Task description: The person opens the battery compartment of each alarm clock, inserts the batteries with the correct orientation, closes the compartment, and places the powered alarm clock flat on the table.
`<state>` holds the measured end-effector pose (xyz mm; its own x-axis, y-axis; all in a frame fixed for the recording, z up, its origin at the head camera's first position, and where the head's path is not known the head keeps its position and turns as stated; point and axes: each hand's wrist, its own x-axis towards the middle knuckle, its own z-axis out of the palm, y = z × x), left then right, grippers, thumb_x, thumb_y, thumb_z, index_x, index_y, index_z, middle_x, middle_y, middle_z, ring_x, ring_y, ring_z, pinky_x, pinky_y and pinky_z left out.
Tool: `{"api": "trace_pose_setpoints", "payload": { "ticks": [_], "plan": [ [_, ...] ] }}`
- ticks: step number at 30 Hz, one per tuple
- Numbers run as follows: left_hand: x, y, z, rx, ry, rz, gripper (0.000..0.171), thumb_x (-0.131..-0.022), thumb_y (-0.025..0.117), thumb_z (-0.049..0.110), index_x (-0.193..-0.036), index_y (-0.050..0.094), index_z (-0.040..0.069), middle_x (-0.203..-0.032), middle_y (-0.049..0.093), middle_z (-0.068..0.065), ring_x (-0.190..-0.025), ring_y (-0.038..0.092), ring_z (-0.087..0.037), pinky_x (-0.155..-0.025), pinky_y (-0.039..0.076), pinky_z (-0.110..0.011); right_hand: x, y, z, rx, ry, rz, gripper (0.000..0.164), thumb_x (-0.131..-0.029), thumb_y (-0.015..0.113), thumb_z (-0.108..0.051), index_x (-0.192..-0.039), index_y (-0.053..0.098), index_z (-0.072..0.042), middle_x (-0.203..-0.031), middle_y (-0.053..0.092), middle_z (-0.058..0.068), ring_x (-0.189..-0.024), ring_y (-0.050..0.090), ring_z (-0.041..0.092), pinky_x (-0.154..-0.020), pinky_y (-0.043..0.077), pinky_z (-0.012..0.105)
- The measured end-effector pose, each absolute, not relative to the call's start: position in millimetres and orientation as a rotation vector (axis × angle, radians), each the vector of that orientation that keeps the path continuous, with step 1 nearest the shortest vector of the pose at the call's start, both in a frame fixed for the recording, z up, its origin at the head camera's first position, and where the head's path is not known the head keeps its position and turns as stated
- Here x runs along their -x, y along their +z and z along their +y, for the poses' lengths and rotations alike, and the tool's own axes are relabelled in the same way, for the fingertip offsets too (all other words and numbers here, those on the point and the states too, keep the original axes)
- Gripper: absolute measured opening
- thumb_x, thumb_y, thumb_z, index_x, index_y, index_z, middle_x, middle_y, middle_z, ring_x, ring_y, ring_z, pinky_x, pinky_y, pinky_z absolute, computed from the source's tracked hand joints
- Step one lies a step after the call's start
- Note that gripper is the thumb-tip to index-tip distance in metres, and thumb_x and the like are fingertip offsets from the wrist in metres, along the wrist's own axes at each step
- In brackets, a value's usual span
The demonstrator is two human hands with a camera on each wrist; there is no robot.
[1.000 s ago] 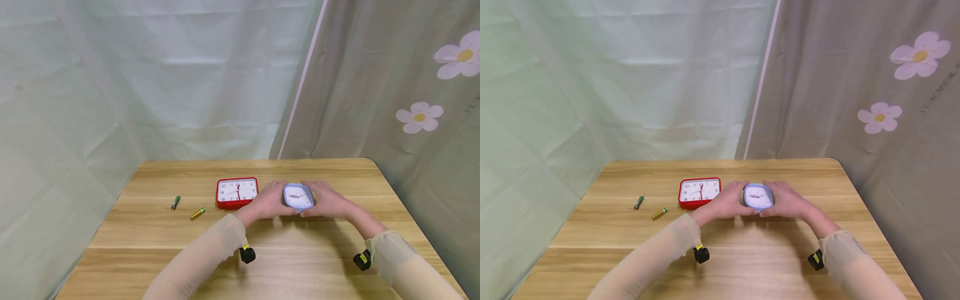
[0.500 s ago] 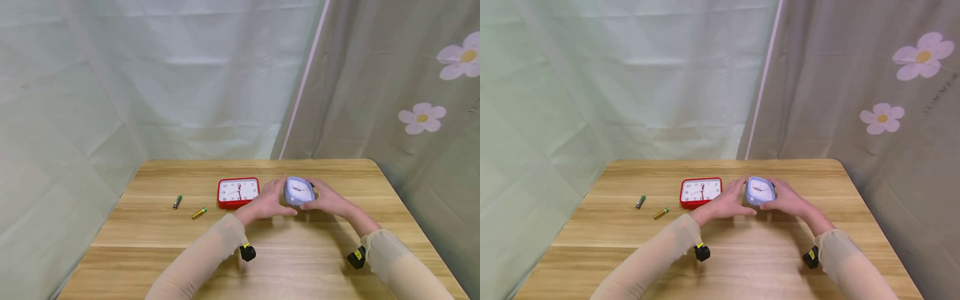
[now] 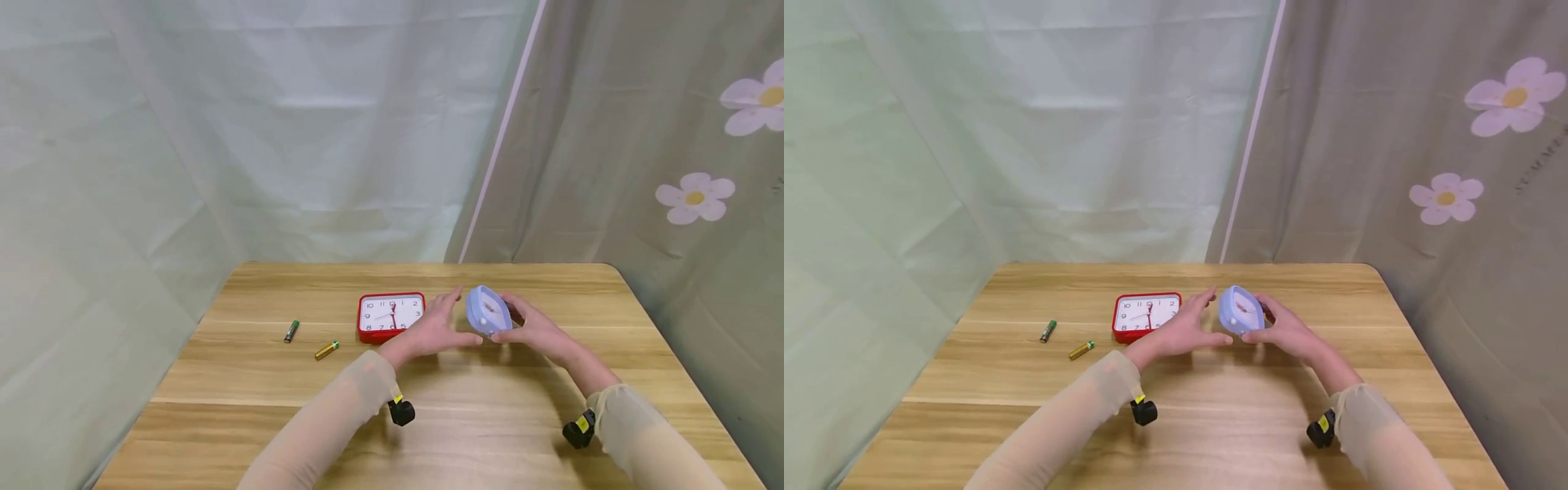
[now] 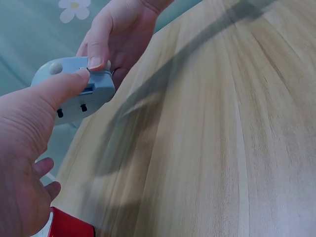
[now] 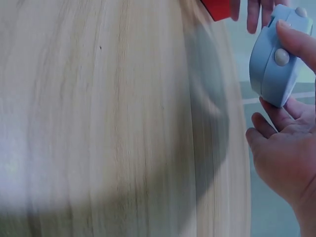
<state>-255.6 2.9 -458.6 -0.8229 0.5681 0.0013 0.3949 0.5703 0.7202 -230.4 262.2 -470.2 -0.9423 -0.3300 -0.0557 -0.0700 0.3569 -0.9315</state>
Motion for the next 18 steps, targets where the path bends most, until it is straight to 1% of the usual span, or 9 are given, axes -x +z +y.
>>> {"api": "trace_pose_setpoints", "payload": {
  "ticks": [3, 6, 9, 13, 15, 18],
  "plan": [
    [256.5, -458.7, 4.0, -0.803, 1.165, 2.528, 0.115, -0.081, 0.081, 0.058, -0.166, 0.014, 0.017, -0.16, 0.035, -0.005, -0.147, 0.032, -0.023, -0.115, 0.034, -0.046, 230.2, -469.7, 260.6, 0.376, -1.655, 2.351, 0.091, -0.085, 0.084, -0.022, -0.157, 0.032, -0.006, -0.153, 0.041, 0.018, -0.142, 0.036, 0.037, -0.111, 0.033, 0.052],
    [256.8, -456.6, 3.7, -0.807, 1.232, 2.475, 0.114, -0.082, 0.081, 0.057, -0.166, 0.015, 0.016, -0.16, 0.033, -0.006, -0.145, 0.035, -0.024, -0.114, 0.036, -0.046, 230.4, -469.0, 257.3, 0.388, -1.694, 2.312, 0.087, -0.086, 0.082, -0.021, -0.157, 0.033, -0.009, -0.153, 0.042, 0.016, -0.142, 0.036, 0.036, -0.112, 0.032, 0.052],
    [256.6, -455.0, 3.6, -0.804, 1.295, 2.428, 0.114, -0.082, 0.082, 0.055, -0.165, 0.016, 0.016, -0.16, 0.032, -0.006, -0.143, 0.037, -0.026, -0.113, 0.036, -0.047, 229.8, -468.1, 254.9, 0.4, -1.726, 2.271, 0.086, -0.087, 0.081, -0.02, -0.158, 0.032, -0.011, -0.154, 0.04, 0.015, -0.142, 0.035, 0.036, -0.113, 0.029, 0.054],
    [256.8, -456.3, 3.6, -0.777, 1.329, 2.396, 0.116, -0.08, 0.083, 0.056, -0.166, 0.015, 0.018, -0.161, 0.031, -0.003, -0.142, 0.037, -0.024, -0.112, 0.036, -0.045, 228.2, -468.1, 253.6, 0.414, -1.76, 2.238, 0.086, -0.088, 0.08, -0.019, -0.158, 0.032, -0.011, -0.155, 0.039, 0.015, -0.143, 0.034, 0.037, -0.113, 0.026, 0.057],
    [257.6, -457.7, 3.2, -0.763, 1.341, 2.388, 0.116, -0.079, 0.084, 0.057, -0.166, 0.016, 0.019, -0.161, 0.032, -0.002, -0.141, 0.038, -0.022, -0.112, 0.037, -0.044, 228.3, -468.9, 253.2, 0.426, -1.771, 2.223, 0.085, -0.088, 0.08, -0.017, -0.158, 0.032, -0.011, -0.156, 0.039, 0.015, -0.143, 0.034, 0.037, -0.113, 0.027, 0.056],
    [258.7, -459.7, 5.4, -0.75, 1.38, 2.368, 0.116, -0.078, 0.085, 0.056, -0.165, 0.017, 0.019, -0.16, 0.034, -0.001, -0.14, 0.039, -0.021, -0.111, 0.038, -0.045, 228.0, -469.0, 255.4, 0.433, -1.778, 2.204, 0.085, -0.088, 0.08, -0.015, -0.158, 0.031, -0.01, -0.157, 0.038, 0.015, -0.144, 0.033, 0.036, -0.113, 0.03, 0.051]
  ]
}}
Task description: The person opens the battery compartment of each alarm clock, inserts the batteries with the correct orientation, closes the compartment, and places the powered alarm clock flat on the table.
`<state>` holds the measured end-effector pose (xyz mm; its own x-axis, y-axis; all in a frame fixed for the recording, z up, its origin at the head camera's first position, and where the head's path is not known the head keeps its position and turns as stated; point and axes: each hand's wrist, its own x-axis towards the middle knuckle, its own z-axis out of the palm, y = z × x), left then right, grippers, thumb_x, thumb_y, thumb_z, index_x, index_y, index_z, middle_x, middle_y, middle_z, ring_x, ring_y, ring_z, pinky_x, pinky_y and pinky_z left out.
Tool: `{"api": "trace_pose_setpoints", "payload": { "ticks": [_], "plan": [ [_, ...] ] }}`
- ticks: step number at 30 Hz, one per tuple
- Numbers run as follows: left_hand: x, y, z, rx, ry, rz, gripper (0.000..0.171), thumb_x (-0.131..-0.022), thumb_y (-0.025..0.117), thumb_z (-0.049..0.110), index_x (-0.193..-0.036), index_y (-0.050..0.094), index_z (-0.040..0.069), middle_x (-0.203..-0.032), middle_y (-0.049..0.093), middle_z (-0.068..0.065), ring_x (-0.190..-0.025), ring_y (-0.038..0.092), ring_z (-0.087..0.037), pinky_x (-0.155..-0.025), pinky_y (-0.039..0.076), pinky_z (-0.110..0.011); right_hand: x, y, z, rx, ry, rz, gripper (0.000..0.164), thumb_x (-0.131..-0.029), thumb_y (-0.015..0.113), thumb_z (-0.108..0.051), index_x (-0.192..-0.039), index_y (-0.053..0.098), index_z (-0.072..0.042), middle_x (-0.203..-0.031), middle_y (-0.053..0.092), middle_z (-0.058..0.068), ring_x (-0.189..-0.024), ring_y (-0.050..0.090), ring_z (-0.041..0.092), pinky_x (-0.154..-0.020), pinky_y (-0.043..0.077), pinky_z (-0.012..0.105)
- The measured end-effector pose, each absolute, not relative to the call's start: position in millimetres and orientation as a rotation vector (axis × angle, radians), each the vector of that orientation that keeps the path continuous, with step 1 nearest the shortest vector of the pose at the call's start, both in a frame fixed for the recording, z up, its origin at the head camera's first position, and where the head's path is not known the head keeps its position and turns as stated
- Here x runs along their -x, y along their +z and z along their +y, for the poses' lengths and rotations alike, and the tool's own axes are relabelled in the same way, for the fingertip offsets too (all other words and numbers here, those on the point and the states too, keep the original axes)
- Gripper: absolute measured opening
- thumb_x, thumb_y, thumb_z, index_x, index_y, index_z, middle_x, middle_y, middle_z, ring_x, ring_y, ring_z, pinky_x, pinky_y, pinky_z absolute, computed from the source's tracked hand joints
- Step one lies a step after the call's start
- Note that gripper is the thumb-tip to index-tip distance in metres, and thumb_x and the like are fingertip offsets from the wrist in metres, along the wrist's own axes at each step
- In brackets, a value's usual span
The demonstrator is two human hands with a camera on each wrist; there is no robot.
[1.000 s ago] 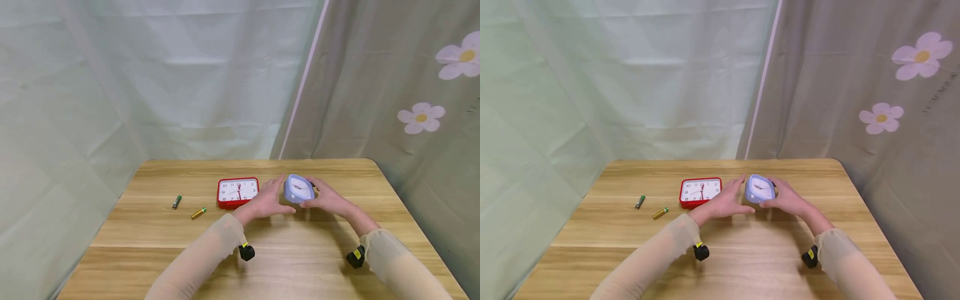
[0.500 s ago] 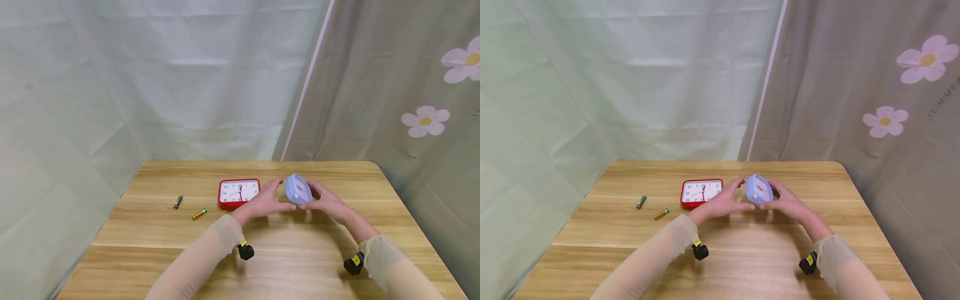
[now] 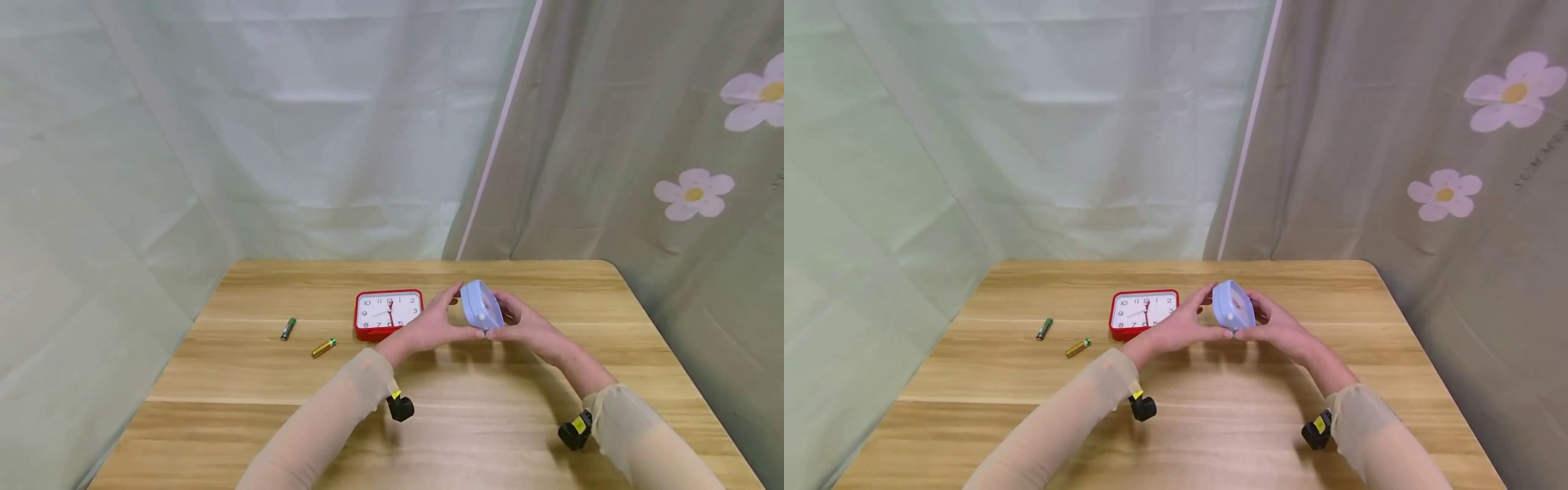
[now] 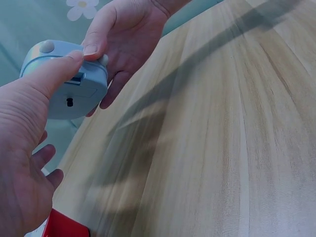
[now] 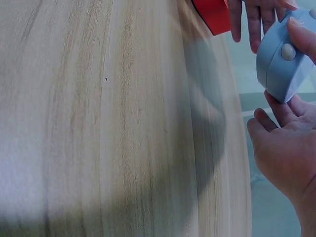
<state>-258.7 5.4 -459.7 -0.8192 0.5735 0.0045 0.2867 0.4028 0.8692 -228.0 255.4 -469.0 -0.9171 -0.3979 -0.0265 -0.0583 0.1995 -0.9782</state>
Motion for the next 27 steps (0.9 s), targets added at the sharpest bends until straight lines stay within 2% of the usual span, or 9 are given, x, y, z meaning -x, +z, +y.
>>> {"api": "trace_pose_setpoints", "payload": {
  "ticks": [9, 15, 21, 27],
  "plan": [
    [263.3, -458.9, 4.0, -0.73, 1.458, 2.305, 0.11, -0.08, 0.086, 0.05, -0.165, 0.021, 0.023, -0.158, 0.037, 0.001, -0.142, 0.039, -0.022, -0.111, 0.038, -0.045, 226.8, -466.5, 254.5, 0.421, -1.812, 2.127, 0.088, -0.089, 0.079, -0.013, -0.16, 0.027, -0.011, -0.159, 0.033, 0.016, -0.144, 0.031, 0.036, -0.107, 0.039, 0.034],
    [263.2, -460.5, 3.7, -0.727, 1.549, 2.205, 0.097, -0.079, 0.088, 0.045, -0.158, 0.034, 0.031, -0.154, 0.038, 0.005, -0.144, 0.037, -0.029, -0.114, 0.034, -0.049, 225.4, -465.4, 254.0, 0.446, -1.834, 2.085, 0.086, -0.09, 0.078, -0.013, -0.159, 0.027, -0.01, -0.159, 0.033, 0.017, -0.144, 0.031, 0.037, -0.102, 0.042, 0.027],
    [265.5, -459.3, 4.3, -0.747, 1.589, 2.156, 0.096, -0.08, 0.088, 0.041, -0.158, 0.035, 0.027, -0.152, 0.041, 0.007, -0.144, 0.036, -0.026, -0.116, 0.032, -0.047, 226.0, -465.3, 254.1, 0.453, -1.831, 2.075, 0.086, -0.091, 0.077, -0.012, -0.16, 0.027, -0.013, -0.16, 0.032, 0.015, -0.146, 0.029, 0.037, -0.105, 0.041, 0.031],
    [268.4, -459.9, 5.2, -0.769, 1.584, 2.161, 0.097, -0.081, 0.087, 0.04, -0.159, 0.033, 0.024, -0.148, 0.046, 0.005, -0.14, 0.04, -0.022, -0.115, 0.032, -0.046, 224.3, -463.7, 253.9, 0.442, -1.823, 2.058, 0.088, -0.092, 0.075, -0.014, -0.162, 0.021, -0.013, -0.165, 0.025, 0.013, -0.15, 0.022, 0.037, -0.112, 0.034, 0.046]
  ]
}}
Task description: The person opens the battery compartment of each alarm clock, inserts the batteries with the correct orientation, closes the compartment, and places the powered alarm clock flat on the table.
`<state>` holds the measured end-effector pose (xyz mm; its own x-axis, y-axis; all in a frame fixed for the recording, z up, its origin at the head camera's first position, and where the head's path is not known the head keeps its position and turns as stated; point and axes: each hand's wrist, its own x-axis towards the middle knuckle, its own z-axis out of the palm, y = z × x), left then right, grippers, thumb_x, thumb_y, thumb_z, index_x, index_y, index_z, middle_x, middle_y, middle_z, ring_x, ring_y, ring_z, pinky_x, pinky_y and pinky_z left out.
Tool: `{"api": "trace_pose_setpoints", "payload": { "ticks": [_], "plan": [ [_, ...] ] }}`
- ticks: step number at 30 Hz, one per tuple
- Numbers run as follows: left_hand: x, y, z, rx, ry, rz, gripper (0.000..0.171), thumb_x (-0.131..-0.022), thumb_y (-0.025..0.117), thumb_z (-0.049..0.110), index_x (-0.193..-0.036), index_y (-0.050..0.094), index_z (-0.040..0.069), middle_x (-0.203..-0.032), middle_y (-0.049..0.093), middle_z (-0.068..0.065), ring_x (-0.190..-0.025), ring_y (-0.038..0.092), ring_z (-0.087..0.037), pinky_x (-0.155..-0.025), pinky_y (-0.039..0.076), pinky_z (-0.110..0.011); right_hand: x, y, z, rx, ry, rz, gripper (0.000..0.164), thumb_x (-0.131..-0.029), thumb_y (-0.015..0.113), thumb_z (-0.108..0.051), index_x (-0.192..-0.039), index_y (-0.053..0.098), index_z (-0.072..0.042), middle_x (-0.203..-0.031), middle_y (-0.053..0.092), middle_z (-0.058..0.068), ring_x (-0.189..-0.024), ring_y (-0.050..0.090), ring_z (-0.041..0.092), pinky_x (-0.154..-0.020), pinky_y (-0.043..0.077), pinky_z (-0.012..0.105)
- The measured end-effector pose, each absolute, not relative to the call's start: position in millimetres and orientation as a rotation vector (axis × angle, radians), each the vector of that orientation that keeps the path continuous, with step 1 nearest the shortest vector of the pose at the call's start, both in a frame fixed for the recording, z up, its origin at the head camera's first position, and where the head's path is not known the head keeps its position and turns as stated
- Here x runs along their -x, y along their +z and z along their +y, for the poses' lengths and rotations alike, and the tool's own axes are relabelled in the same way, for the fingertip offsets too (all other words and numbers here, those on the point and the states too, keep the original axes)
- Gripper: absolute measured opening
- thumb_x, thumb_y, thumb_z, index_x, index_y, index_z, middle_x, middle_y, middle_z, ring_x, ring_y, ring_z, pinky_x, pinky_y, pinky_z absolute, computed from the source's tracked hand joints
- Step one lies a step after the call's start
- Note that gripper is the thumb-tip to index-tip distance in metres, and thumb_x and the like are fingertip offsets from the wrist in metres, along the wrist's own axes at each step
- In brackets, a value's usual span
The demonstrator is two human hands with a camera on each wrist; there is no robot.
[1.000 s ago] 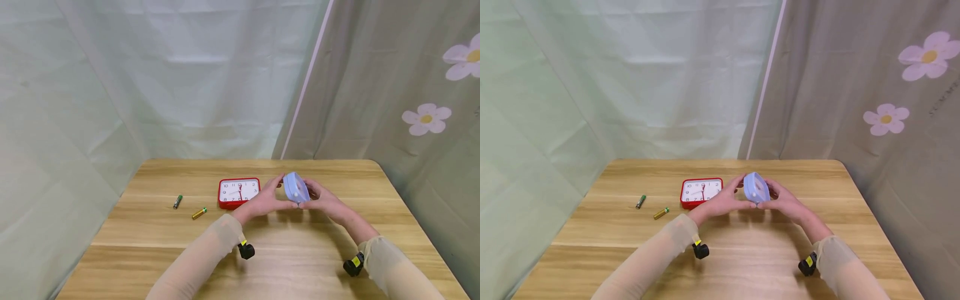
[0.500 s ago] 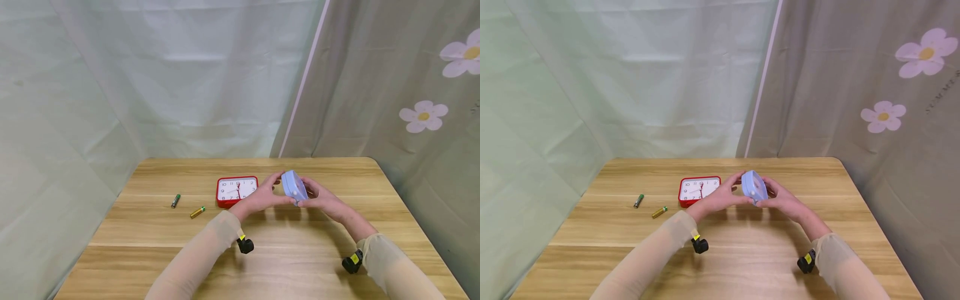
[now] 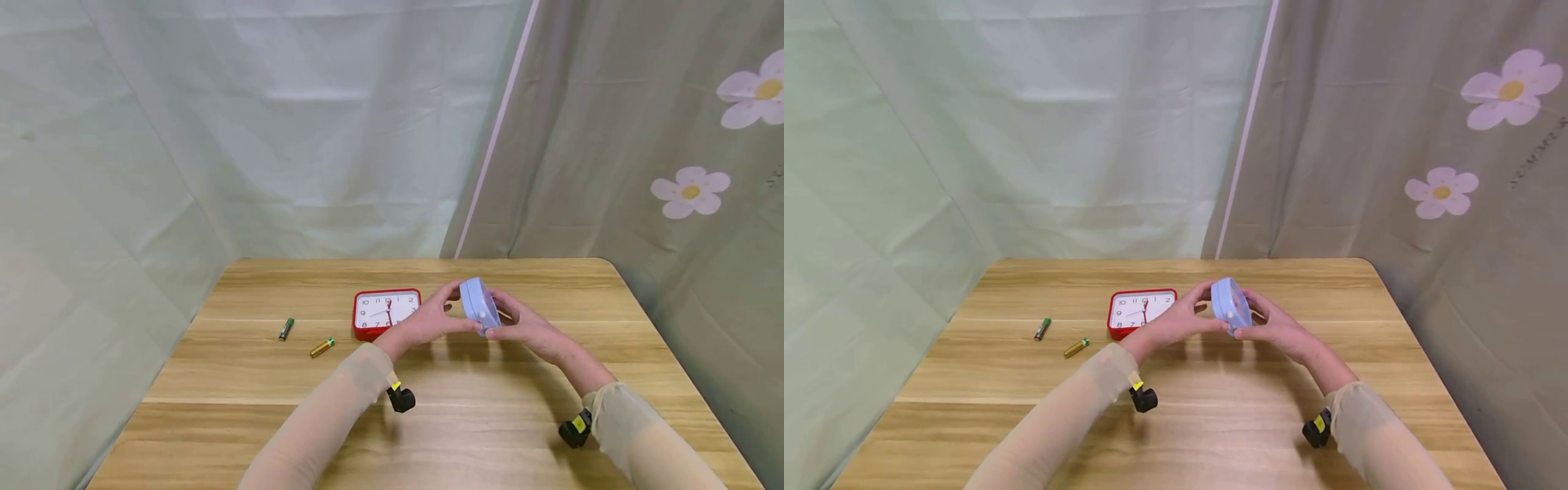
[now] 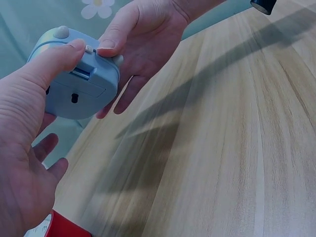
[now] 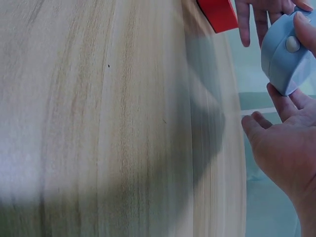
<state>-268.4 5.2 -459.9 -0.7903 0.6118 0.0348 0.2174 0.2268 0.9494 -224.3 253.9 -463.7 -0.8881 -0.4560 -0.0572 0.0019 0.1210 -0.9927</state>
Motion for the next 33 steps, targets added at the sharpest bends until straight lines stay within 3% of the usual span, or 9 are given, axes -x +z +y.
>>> {"api": "trace_pose_setpoints", "payload": {
  "ticks": [9, 17, 21, 29, 33],
  "plan": [
    [267.2, -459.7, 3.6, -0.766, 1.579, 2.189, 0.099, -0.079, 0.088, 0.043, -0.16, 0.034, 0.023, -0.145, 0.049, 0.006, -0.139, 0.041, -0.029, -0.114, 0.033, -0.051, 222.3, -464.8, 254.7, 0.441, -1.759, 2.095, 0.093, -0.094, 0.075, -0.016, -0.165, 0.015, -0.018, -0.168, 0.016, 0.012, -0.149, 0.025, 0.043, -0.109, 0.038, 0.049],
    [266.7, -456.7, 0.1, -0.707, 1.527, 2.241, 0.103, -0.076, 0.089, 0.047, -0.16, 0.033, 0.028, -0.145, 0.047, 0.002, -0.137, 0.043, -0.031, -0.107, 0.039, -0.049, 217.1, -459.9, 259.3, 0.523, -1.633, 2.305, 0.099, -0.092, 0.077, -0.021, -0.165, 0.011, -0.012, -0.166, 0.021, 0.019, -0.152, 0.015, 0.043, -0.118, 0.015, 0.064],
    [267.4, -455.1, -1.4, -0.712, 1.506, 2.263, 0.101, -0.076, 0.089, 0.048, -0.159, 0.035, 0.031, -0.144, 0.048, 0.002, -0.137, 0.043, -0.033, -0.106, 0.04, -0.048, 215.2, -452.7, 261.5, 0.541, -1.579, 2.41, 0.101, -0.09, 0.081, -0.025, -0.165, 0.014, -0.017, -0.165, 0.023, 0.019, -0.151, 0.018, 0.046, -0.117, 0.016, 0.065],
    [268.5, -452.6, -3.4, -0.82, 1.405, 2.337, 0.1, -0.076, 0.089, 0.047, -0.158, 0.038, 0.024, -0.144, 0.049, 0.003, -0.136, 0.044, -0.03, -0.106, 0.041, -0.046, 211.5, -435.0, 264.4, 0.542, -1.413, 2.565, 0.108, -0.085, 0.085, -0.034, -0.165, 0.014, -0.026, -0.168, 0.019, 0.011, -0.149, 0.018, 0.05, -0.113, 0.021, 0.07],
    [268.9, -452.5, -4.1, -0.837, 1.362, 2.354, 0.1, -0.077, 0.088, 0.051, -0.158, 0.037, 0.024, -0.146, 0.047, 0.002, -0.136, 0.044, -0.028, -0.107, 0.04, -0.046, 212.7, -428.5, 261.6, 0.552, -1.304, 2.634, 0.111, -0.08, 0.088, -0.044, -0.164, 0.016, -0.035, -0.168, 0.02, 0.005, -0.151, 0.017, 0.044, -0.111, 0.022, 0.071]
  ]
}}
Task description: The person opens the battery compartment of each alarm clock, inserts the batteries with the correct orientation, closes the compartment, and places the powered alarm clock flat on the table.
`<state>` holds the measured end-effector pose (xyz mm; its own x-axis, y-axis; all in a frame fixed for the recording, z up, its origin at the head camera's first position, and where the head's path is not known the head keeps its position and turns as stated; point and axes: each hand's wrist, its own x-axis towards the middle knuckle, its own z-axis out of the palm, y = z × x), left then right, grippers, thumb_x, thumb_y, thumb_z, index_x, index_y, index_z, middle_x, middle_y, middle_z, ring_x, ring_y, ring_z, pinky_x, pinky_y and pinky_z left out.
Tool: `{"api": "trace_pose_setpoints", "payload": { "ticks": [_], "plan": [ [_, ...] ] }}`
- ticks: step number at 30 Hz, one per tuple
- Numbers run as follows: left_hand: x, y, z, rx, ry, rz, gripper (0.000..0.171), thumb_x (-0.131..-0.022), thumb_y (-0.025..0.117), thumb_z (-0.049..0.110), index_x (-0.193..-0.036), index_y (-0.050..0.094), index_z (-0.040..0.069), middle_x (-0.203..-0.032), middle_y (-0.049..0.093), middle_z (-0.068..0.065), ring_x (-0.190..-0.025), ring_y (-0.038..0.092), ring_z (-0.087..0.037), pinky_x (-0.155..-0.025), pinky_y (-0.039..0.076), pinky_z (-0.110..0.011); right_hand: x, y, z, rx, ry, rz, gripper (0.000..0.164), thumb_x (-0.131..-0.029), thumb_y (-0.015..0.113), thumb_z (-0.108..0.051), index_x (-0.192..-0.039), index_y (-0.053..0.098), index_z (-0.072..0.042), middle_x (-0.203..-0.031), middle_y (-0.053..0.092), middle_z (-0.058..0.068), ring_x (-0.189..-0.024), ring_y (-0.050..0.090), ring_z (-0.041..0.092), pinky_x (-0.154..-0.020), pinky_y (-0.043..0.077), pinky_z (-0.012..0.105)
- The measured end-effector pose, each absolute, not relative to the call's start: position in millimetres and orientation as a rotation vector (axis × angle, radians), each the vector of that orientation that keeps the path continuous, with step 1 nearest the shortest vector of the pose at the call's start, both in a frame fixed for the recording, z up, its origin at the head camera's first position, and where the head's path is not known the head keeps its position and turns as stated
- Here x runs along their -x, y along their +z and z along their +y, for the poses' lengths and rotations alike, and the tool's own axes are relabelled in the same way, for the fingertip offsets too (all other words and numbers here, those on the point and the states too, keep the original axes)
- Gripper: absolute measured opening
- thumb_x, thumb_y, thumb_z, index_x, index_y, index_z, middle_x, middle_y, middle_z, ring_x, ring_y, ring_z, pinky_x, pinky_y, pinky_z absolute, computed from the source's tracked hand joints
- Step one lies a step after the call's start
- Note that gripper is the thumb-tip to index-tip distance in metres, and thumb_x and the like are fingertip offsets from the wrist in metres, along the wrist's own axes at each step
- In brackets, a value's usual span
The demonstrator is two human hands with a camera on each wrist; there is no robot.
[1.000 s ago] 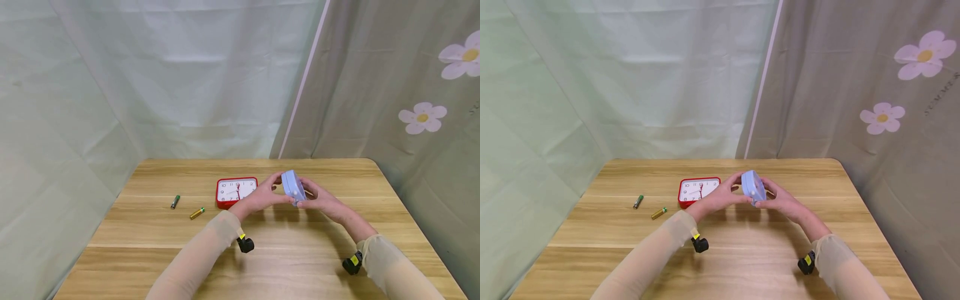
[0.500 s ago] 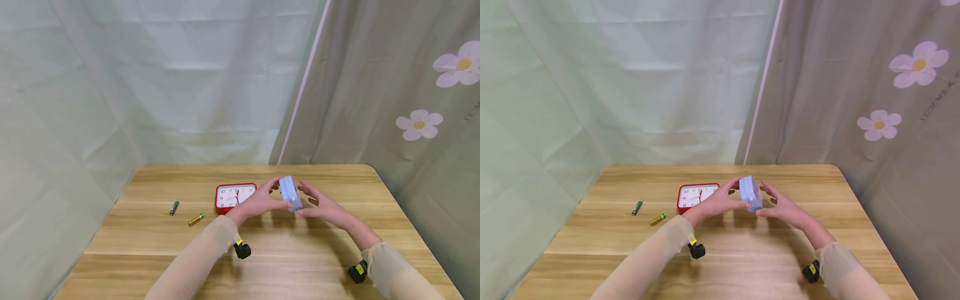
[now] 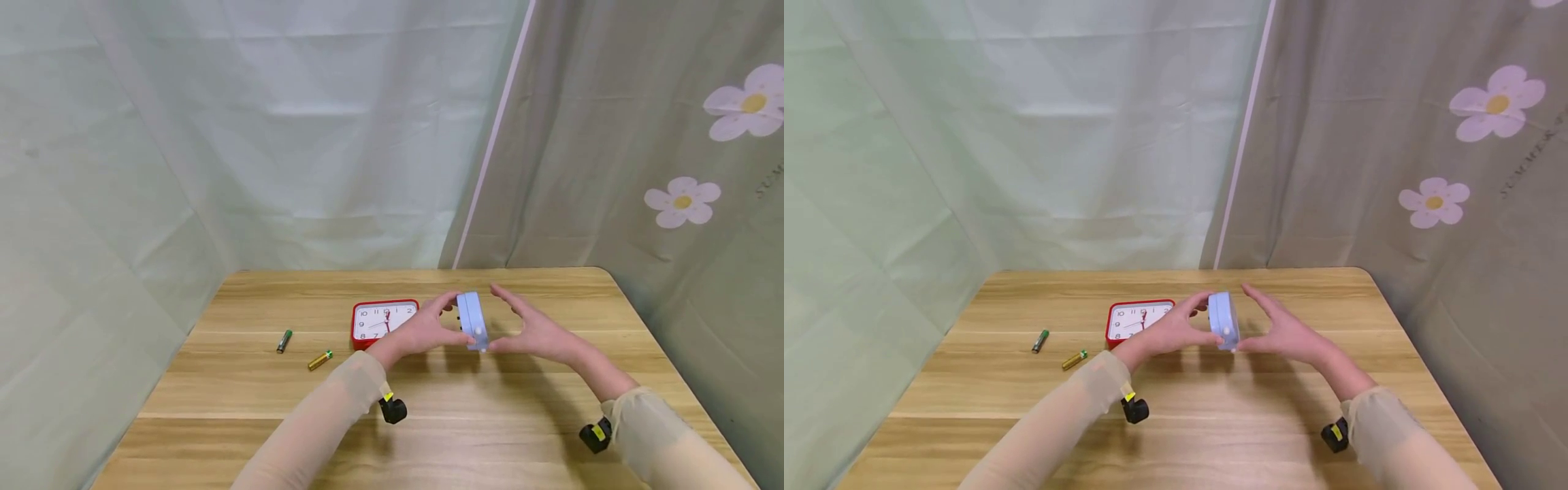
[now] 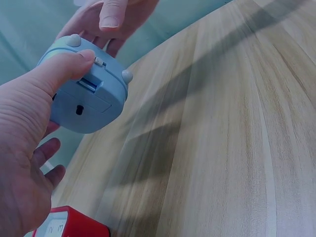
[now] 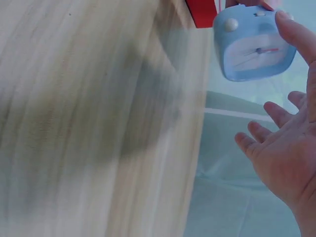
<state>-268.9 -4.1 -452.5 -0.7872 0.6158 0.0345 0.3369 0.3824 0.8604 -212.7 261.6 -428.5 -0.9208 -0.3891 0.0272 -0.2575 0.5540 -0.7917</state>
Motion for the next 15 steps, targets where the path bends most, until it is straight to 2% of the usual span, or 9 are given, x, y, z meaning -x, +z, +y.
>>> {"api": "trace_pose_setpoints", "payload": {
  "ticks": [5, 11, 15],
  "plan": [
    [270.2, -452.7, -4.2, -0.846, 1.35, 2.358, 0.098, -0.077, 0.087, 0.053, -0.158, 0.038, 0.028, -0.146, 0.047, 0.004, -0.136, 0.044, -0.024, -0.107, 0.04, -0.045, 216.5, -422.8, 252.4, 0.611, -1.167, 2.713, 0.114, -0.075, 0.09, -0.048, -0.163, 0.018, -0.041, -0.168, 0.022, 0.003, -0.152, 0.019, 0.035, -0.112, 0.024, 0.069],
    [269.9, -453.2, -4.2, -0.852, 1.349, 2.345, 0.096, -0.076, 0.087, 0.053, -0.157, 0.038, 0.032, -0.145, 0.048, 0.005, -0.136, 0.044, -0.026, -0.106, 0.041, -0.044, 218.6, -418.3, 243.0, 0.69, -1.082, 2.738, 0.115, -0.076, 0.091, -0.042, -0.164, 0.018, -0.036, -0.167, 0.023, 0.008, -0.151, 0.021, 0.038, -0.112, 0.022, 0.069],
    [269.8, -453.5, -4.7, -0.856, 1.343, 2.343, 0.095, -0.077, 0.087, 0.053, -0.156, 0.039, 0.034, -0.144, 0.048, 0.006, -0.136, 0.044, -0.026, -0.106, 0.041, -0.044, 221.3, -417.4, 240.4, 0.749, -1.059, 2.746, 0.111, -0.077, 0.091, -0.04, -0.164, 0.023, -0.03, -0.165, 0.028, 0.006, -0.15, 0.025, 0.036, -0.113, 0.025, 0.067]
  ]
}}
